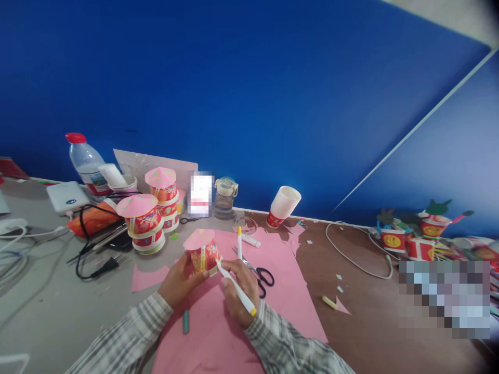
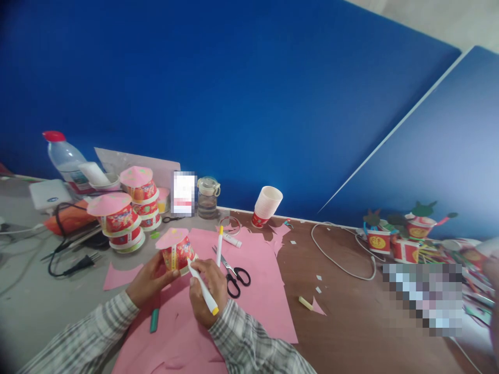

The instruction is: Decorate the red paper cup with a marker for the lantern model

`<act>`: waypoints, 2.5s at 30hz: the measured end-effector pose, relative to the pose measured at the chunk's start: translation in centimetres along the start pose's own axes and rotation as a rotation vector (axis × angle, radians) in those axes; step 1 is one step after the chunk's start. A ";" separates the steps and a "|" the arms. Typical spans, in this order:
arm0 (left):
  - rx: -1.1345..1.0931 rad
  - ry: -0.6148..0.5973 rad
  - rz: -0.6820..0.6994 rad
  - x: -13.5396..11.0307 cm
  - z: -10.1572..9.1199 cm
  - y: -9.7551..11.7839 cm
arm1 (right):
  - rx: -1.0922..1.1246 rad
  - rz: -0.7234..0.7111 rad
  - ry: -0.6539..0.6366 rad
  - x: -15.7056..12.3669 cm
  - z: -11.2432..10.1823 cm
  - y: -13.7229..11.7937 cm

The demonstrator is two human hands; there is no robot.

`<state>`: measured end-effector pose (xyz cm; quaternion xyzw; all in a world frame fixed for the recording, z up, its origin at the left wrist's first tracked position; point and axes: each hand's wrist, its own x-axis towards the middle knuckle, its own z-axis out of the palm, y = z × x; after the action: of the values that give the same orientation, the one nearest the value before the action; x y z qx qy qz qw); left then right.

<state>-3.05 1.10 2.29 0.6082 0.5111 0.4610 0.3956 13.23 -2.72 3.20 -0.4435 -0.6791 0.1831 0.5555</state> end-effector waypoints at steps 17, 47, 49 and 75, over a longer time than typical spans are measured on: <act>0.002 -0.002 -0.025 0.1 0.0 0.1 | 0.025 -0.046 -0.019 -0.4 0.0 0.9; 0.025 -0.009 0.003 0.0 0.0 0.0 | 0.021 -0.102 0.001 -0.3 0.4 0.5; 0.018 -0.010 -0.003 0.0 0.0 0.1 | 0.008 -0.092 0.001 -0.5 0.4 0.6; 0.024 -0.010 0.026 0.0 0.1 -0.2 | 0.034 -0.119 0.041 -0.4 0.6 0.6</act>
<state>-3.03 1.12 2.04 0.6217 0.5069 0.4568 0.3847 12.91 -2.51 2.31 -0.3965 -0.6895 0.1520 0.5868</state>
